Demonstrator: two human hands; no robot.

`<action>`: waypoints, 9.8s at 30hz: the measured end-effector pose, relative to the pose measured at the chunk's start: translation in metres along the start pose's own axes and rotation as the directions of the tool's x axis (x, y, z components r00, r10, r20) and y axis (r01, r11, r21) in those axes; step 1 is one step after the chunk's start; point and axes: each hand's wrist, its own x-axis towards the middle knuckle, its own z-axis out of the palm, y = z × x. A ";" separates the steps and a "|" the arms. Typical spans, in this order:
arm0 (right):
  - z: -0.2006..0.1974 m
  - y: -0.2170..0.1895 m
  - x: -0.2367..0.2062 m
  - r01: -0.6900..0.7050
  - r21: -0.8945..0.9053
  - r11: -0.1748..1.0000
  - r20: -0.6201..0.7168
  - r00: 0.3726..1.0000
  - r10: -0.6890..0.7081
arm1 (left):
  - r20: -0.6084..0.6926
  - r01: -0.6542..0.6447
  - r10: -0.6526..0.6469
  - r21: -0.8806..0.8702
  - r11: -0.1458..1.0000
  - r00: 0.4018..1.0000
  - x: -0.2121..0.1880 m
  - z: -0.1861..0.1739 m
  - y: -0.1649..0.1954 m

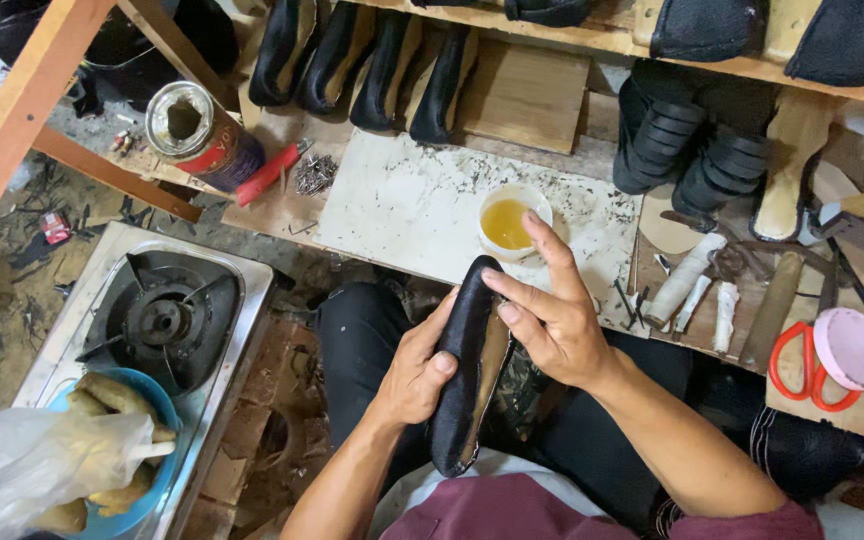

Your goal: The person applies a yellow liquid to the inner lining of black shoe uppers using their right hand. They repeatedly dip fingers into a small container and rub the liquid along the interior seam of each upper, then place the treated uppers on a wooden shelf.

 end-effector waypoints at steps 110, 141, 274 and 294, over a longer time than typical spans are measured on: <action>0.013 0.081 0.069 -0.135 -0.660 0.739 0.387 0.782 0.488 | -0.179 0.192 -0.458 -0.735 0.651 0.871 -0.011 -0.035 -0.034; 0.010 0.020 0.013 0.223 -0.036 0.974 0.021 0.975 -0.223 | 0.002 0.225 -0.262 -0.516 0.826 0.965 0.004 -0.013 -0.014; 0.014 0.020 -0.006 -0.203 0.046 0.978 0.150 0.969 0.195 | -0.406 -0.098 -0.241 -0.657 0.748 0.882 0.011 -0.015 -0.032; 0.026 -0.019 -0.024 0.178 -0.115 0.977 0.052 0.983 -0.173 | -0.262 0.022 -0.274 -0.684 0.729 0.925 0.018 0.004 -0.023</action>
